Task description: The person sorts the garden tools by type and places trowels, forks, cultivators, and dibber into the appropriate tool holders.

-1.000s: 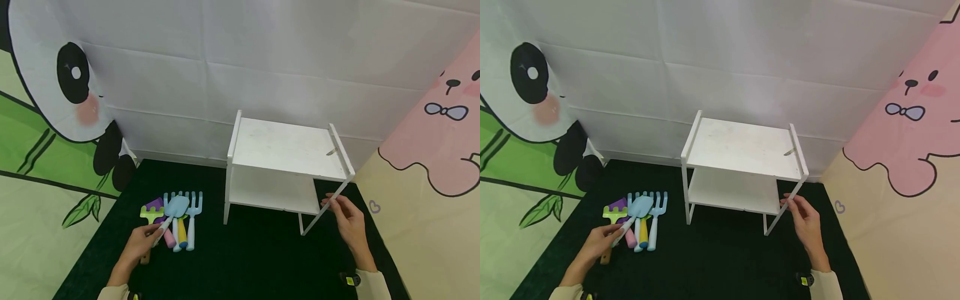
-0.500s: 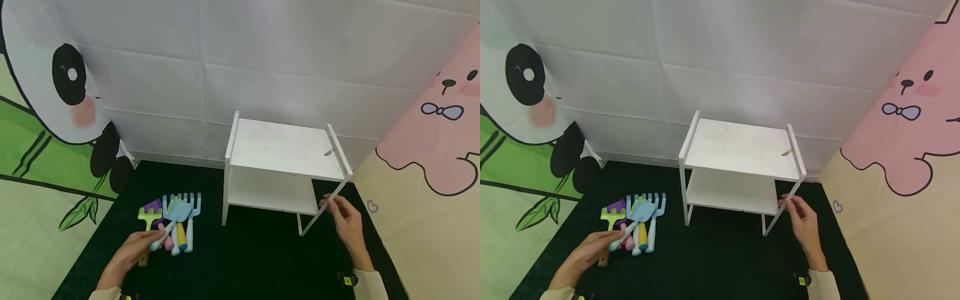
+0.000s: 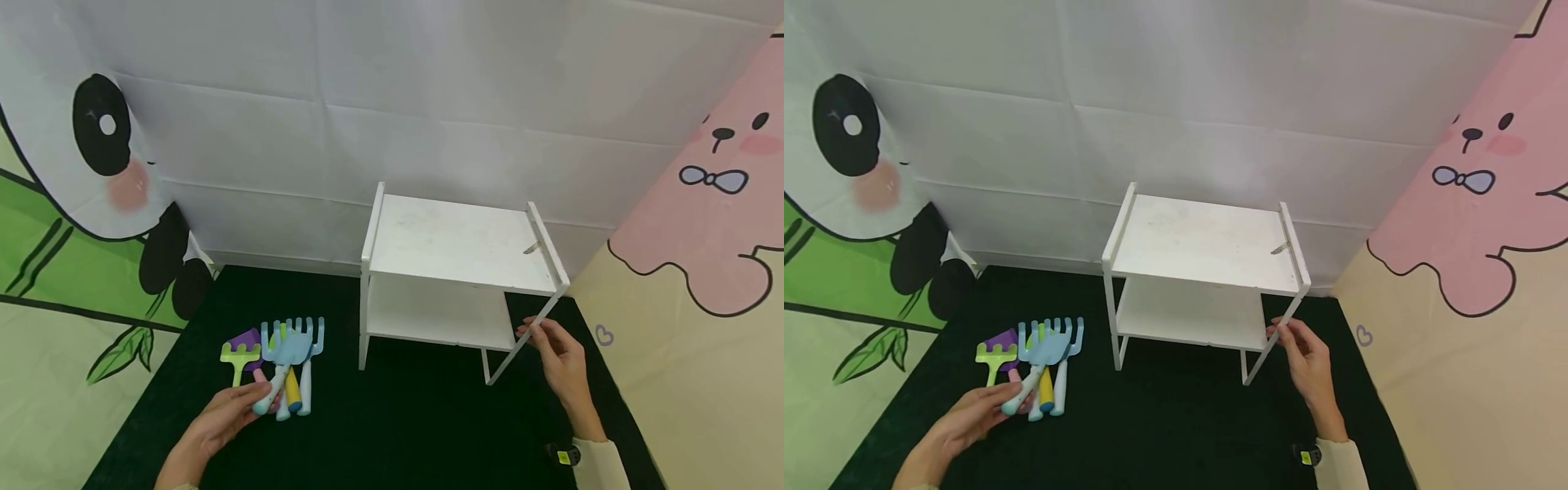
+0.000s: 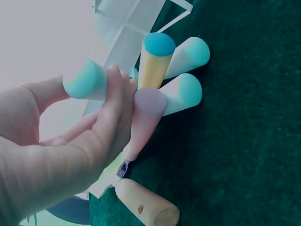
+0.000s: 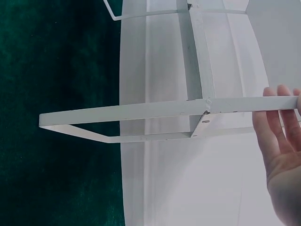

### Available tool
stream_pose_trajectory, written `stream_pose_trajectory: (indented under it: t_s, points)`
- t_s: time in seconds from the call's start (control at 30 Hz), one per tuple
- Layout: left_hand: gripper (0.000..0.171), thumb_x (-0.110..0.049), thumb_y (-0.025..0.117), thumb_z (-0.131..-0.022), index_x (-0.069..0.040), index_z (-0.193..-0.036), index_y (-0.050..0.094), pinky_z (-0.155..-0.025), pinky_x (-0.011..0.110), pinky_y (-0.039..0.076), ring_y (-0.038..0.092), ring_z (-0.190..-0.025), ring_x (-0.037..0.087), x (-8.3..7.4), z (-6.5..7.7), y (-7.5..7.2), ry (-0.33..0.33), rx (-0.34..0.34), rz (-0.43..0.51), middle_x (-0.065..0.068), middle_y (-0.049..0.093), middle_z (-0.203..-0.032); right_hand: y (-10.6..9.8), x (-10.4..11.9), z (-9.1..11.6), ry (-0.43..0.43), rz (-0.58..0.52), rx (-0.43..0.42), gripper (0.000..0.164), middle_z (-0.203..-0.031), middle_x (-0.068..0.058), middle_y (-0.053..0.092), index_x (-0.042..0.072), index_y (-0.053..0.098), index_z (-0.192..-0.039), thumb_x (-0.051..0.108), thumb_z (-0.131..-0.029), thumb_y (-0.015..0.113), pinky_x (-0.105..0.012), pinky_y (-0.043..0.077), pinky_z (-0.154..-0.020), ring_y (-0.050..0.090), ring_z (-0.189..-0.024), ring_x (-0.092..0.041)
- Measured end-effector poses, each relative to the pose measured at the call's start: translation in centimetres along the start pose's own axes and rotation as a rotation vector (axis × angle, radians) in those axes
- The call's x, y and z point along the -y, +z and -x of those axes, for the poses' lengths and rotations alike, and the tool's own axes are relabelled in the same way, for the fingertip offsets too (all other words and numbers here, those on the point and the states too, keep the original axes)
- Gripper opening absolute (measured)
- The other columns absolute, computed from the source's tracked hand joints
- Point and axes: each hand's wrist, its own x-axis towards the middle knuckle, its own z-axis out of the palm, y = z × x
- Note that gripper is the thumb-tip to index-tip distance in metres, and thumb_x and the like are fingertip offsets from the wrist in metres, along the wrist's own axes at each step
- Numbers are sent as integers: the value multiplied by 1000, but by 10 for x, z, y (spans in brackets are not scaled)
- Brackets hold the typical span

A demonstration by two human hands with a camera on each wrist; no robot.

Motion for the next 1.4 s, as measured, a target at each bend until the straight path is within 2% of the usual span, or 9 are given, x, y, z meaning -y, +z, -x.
stream_pose_trajectory:
  t_s: [0.13, 0.27, 0.53, 0.77, 1.07, 1.2, 1.4]
  points:
    - [75, -34, 64, -103, 7, -156, 31, -103, 42, 52, 66, -110, 23, 1, 0, 8, -16, -120, -31, 21, 56, -137, 0, -6, 0, 2, -4, -3, 19, -110, -21, 69, -13, 62, -118, -7, -105, 48, -19, 55, -92, 70, -101, -4]
    - [79, -40, 68, -99, 3, -156, 34, -107, 46, 49, 60, -115, 25, 3, -1, 15, -25, -169, -76, 25, 44, -147, 0, -9, 0, -2, -16, -8, 19, -109, -20, 69, -12, 62, -117, -5, -106, 49, -19, 54, -92, 70, -101, -5]
    - [86, -48, 72, -94, -5, -158, 36, -113, 56, 40, 48, -129, 33, 9, 4, 29, -22, -192, -121, 25, 35, -152, 3, -8, 1, -7, -11, -8, 18, -109, -26, 67, -13, 62, -116, -8, -105, 49, -19, 55, -91, 70, -101, -3]
    - [82, -46, 72, -95, -6, -157, 37, -109, 56, 44, 55, -126, 32, 10, 14, 48, 26, -214, -122, 24, 46, -150, 4, -11, 2, -26, -16, -47, 19, -108, -25, 68, -12, 64, -114, -13, -102, 49, -19, 56, -89, 71, -98, -5]
    - [83, -46, 76, -91, -7, -156, 40, -103, 51, 51, 60, -123, 29, 5, 33, 72, 67, -248, -141, 27, 45, -152, 2, -10, 1, -24, -19, -44, 19, -107, -26, 69, -12, 64, -114, -13, -102, 49, -19, 56, -88, 71, -98, -6]
    - [83, -45, 77, -90, -8, -155, 42, -100, 47, 54, 61, -124, 29, 3, 42, 81, 73, -259, -143, 27, 45, -153, 3, -8, 1, -13, -23, -50, 18, -107, -21, 70, -13, 64, -113, -11, -103, 49, -19, 56, -88, 72, -97, -8]
    - [83, -45, 77, -91, -7, -156, 41, -103, 48, 53, 58, -129, 33, 2, 54, 89, 85, -249, -121, 27, 44, -154, 2, -8, 1, -17, -27, -36, 18, -107, -15, 71, -13, 64, -114, -9, -104, 49, -20, 56, -89, 72, -98, -7]
